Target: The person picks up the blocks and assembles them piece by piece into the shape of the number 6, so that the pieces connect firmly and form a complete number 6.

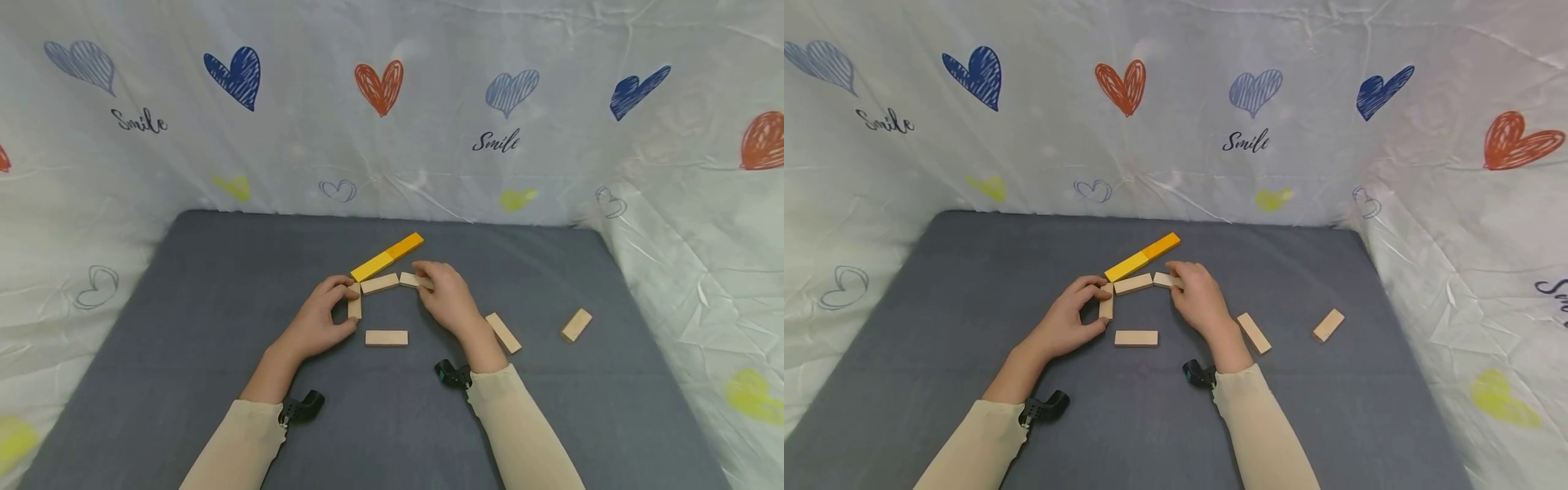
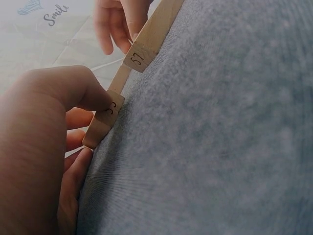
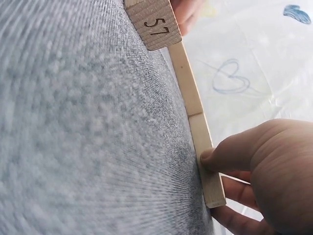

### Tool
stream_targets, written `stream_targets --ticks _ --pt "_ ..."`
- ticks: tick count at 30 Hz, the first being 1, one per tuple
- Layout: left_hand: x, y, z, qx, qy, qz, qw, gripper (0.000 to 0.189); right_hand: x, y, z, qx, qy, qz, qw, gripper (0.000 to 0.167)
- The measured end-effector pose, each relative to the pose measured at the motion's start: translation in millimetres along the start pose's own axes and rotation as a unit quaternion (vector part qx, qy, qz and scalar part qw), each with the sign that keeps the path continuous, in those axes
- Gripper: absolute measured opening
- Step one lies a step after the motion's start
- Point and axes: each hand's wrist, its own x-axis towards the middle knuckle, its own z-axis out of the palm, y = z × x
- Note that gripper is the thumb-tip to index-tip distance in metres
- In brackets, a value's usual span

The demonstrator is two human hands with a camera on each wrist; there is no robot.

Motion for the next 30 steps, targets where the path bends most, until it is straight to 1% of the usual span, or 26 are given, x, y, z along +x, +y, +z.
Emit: stream_targets --ticks 10,18,30 --pt "-1.1 -0.4 -0.2 0.002 0.001 0.002 1.0000 0.039 1.5 1 1 -0.003 -0.008 -0.001 1.0000 0.044" --pt "1.1 -0.9 1.2 0.004 0.001 0.004 1.0000 0.039 -0.2 3 -2 0.001 -0.012 0.002 0.9999 0.049" --pt "0.0 -0.9 0.8 0.003 0.000 0.000 1.0000 0.039 -2.3 -3 -21 -0.004 -0.029 0.011 0.9995 0.053"
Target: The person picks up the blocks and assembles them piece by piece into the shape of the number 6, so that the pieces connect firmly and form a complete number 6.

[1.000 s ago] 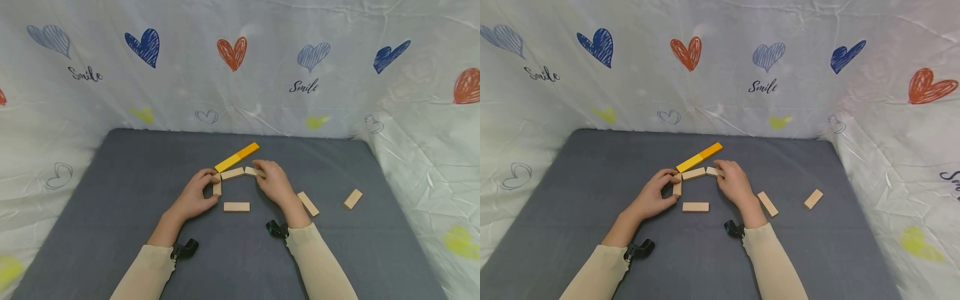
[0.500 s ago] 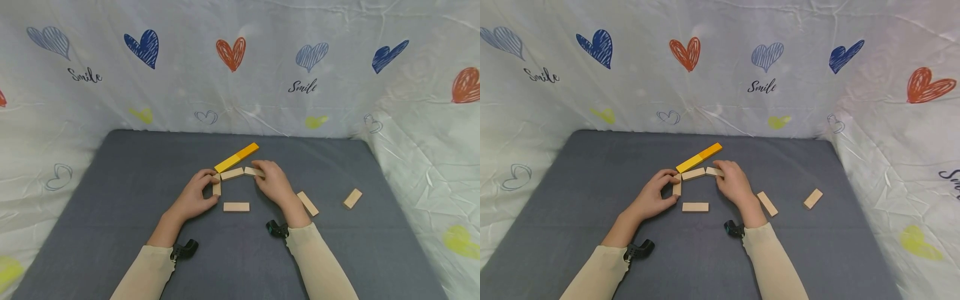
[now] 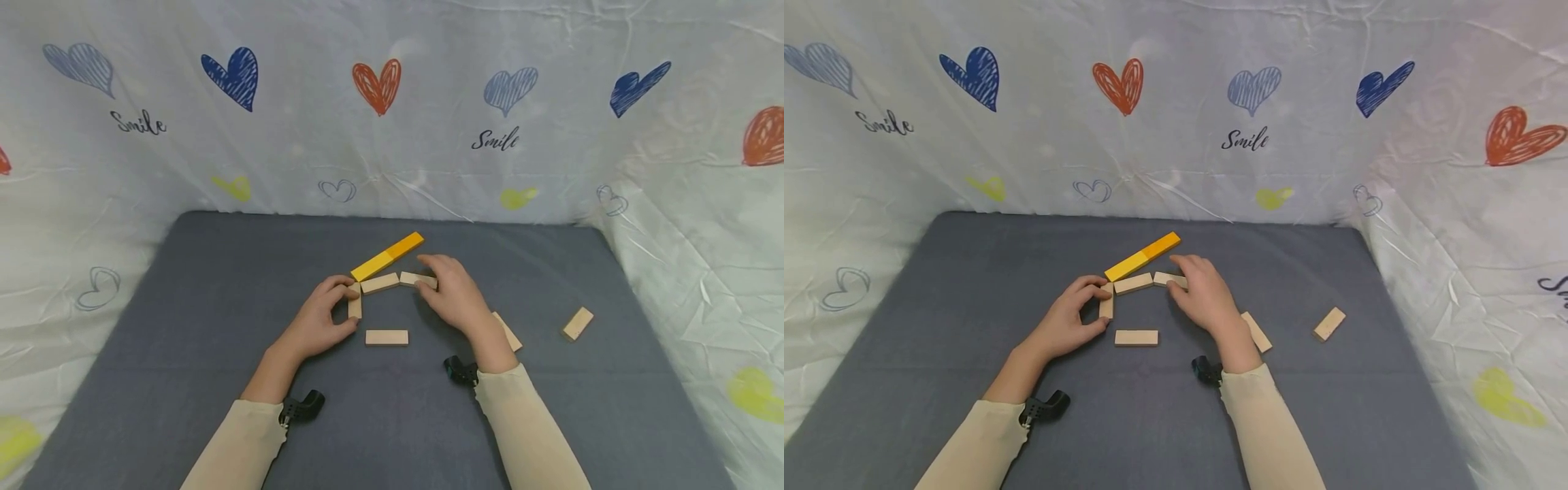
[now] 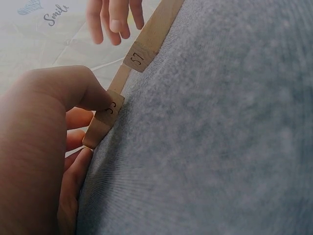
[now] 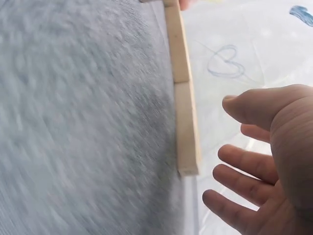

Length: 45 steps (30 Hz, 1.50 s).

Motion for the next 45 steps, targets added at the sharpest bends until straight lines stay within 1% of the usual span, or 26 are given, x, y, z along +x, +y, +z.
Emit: stream_targets --ticks 4,10,20,29,34,40,45 --pt "-0.7 -0.1 -0.6 0.000 0.001 -0.001 1.0000 0.039 -2.9 1 -8 -0.003 0.001 0.003 1.0000 0.055" --pt "-2.9 -0.6 -1.8 0.003 0.001 -0.004 1.0000 0.039 -7.5 8 -16 -0.016 -0.003 0.012 0.9998 0.055" --pt "-1.8 0.4 -1.7 -0.001 0.001 -0.001 1.0000 0.039 -19.5 17 -29 -0.021 0.004 0.025 0.9995 0.056" --pt "-0.9 0.8 -1.1 0.001 0.002 0.003 1.0000 0.038 -35.1 23 -38 -0.050 0.009 0.022 0.9985 0.056" --pt "-0.6 1.3 -1.3 0.003 0.001 0.000 1.0000 0.038 -45.1 28 -45 -0.062 0.012 0.031 0.9975 0.056" --pt "-0.5 2.0 -2.8 0.001 0.002 -0.003 1.0000 0.037 -57.7 42 -54 -0.066 0.015 0.035 0.9971 0.057" --pt "-1.1 1.6 -2.0 0.000 0.000 -0.003 1.0000 0.037 -72.7 56 -65 -0.057 0.031 0.038 0.9972 0.056"
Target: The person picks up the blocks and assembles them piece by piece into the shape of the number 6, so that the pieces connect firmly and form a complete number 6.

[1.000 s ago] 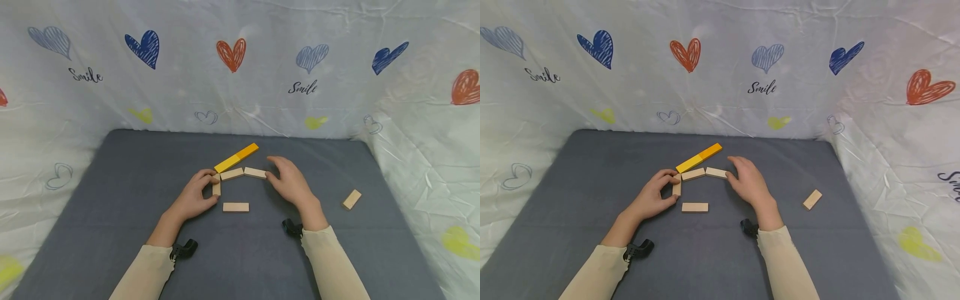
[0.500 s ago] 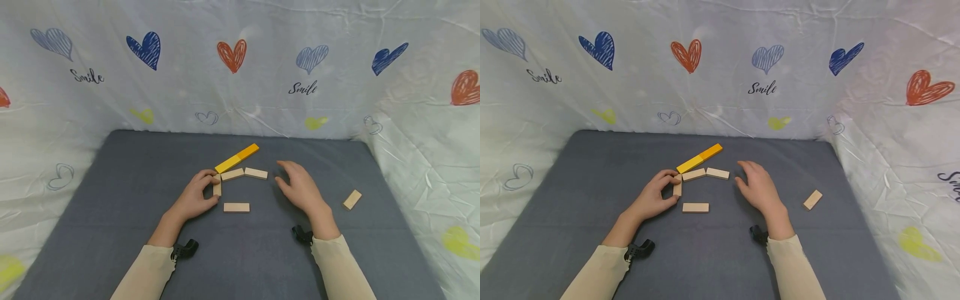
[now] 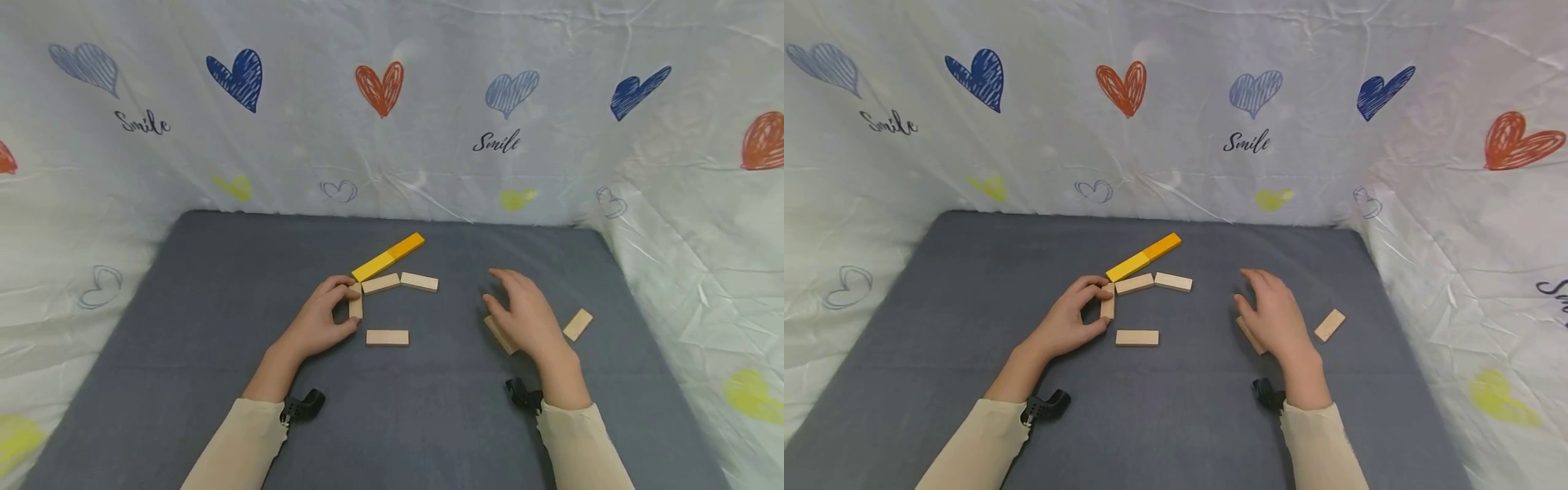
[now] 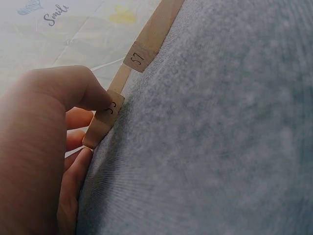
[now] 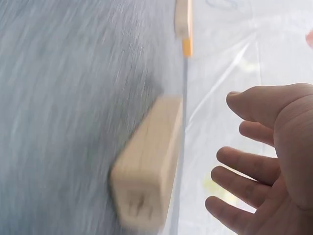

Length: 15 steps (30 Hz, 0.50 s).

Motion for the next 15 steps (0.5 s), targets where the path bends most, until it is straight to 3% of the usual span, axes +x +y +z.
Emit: stream_targets --ticks 15 --pt "0.2 -2.4 1.7 0.001 0.000 0.002 1.0000 0.038 -31.6 32 -14 -0.004 0.050 0.007 0.9987 0.051"
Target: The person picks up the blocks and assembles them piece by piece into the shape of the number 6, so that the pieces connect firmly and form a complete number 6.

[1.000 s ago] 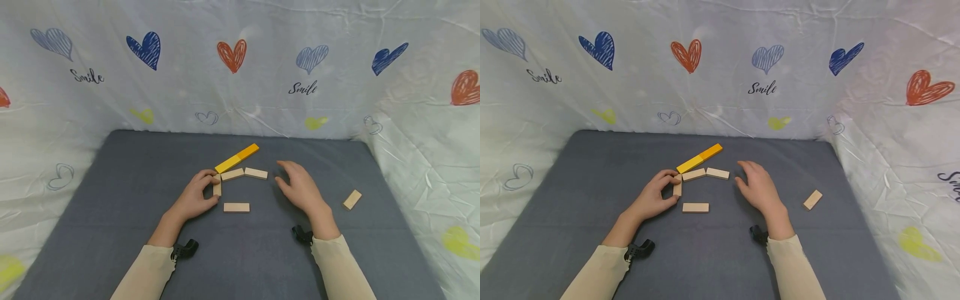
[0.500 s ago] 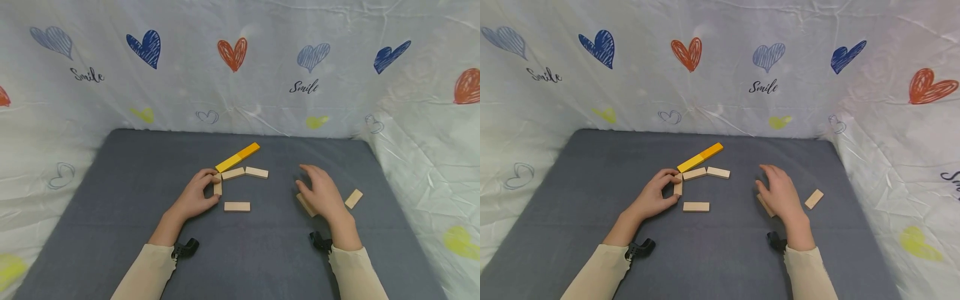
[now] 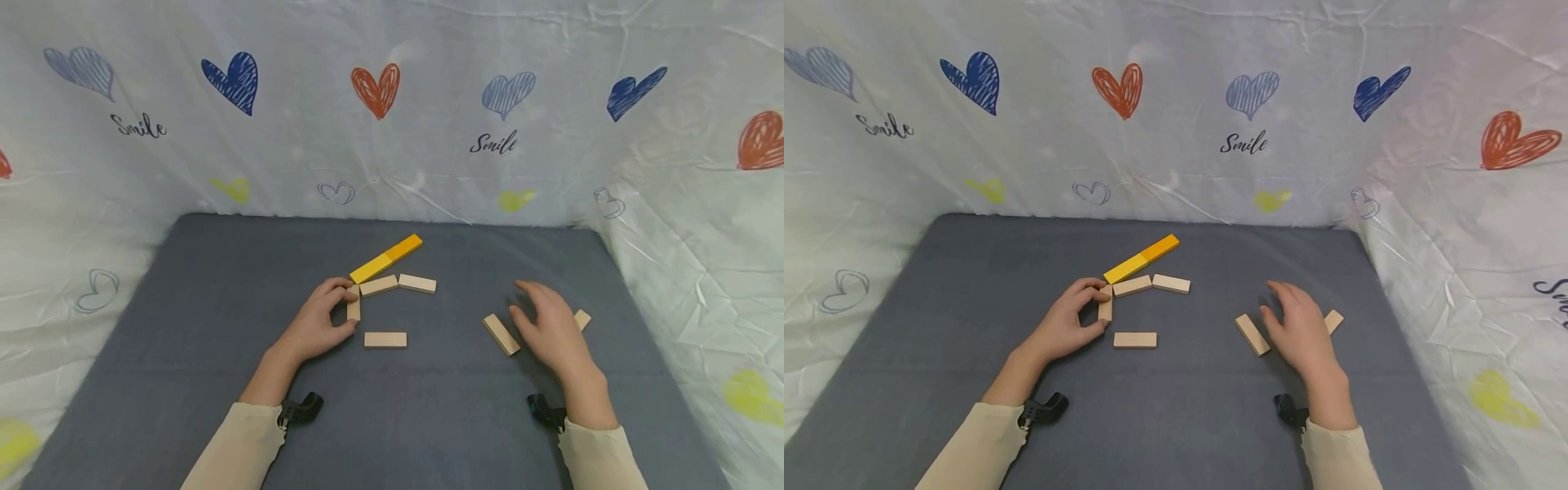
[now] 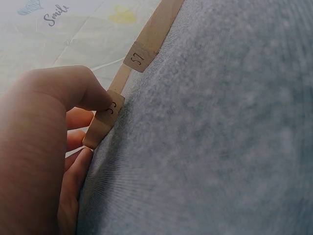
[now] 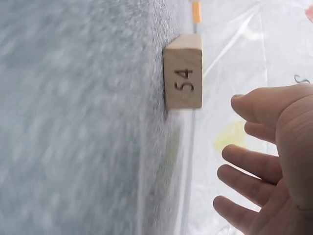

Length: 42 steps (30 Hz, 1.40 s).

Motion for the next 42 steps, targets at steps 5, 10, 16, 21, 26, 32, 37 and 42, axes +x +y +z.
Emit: stream_targets --ticks 5,10,16,21,26,32,37,42 --pt "-3.0 -1.5 0.0 0.001 0.001 -0.006 1.0000 0.039 -5.7 7 -3 -0.002 0.001 0.006 1.0000 0.051" --pt "-4.9 -1.7 0.6 0.002 -0.001 -0.007 1.0000 0.039 -13.1 15 -5 -0.013 0.005 0.024 0.9996 0.051" --pt "-7.0 -1.2 -0.9 0.002 -0.001 -0.013 0.9999 0.038 -21.6 25 -8 -0.019 0.018 0.025 0.9994 0.053" --pt "-7.9 -2.1 -2.2 0.001 -0.002 -0.015 0.9999 0.038 -26.2 32 -10 -0.023 0.030 0.029 0.9989 0.057" --pt "-7.7 -4.5 -2.5 0.001 -0.001 -0.014 0.9999 0.038 -31.3 40 -11 -0.014 0.022 0.049 0.9984 0.061" --pt "-2.3 -6.5 5.9 0.000 -0.007 -0.009 0.9999 0.038 -41.1 51 -16 0.013 0.039 0.062 0.9972 0.068" --pt "0.8 -4.2 3.0 0.005 -0.001 -0.005 1.0000 0.039 -42.8 56 -18 0.012 0.047 0.066 0.9966 0.070" --pt "-1.8 -2.1 0.7 0.005 -0.001 -0.008 1.0000 0.039 -45.4 59 -20 0.005 0.031 0.092 0.9952 0.076"
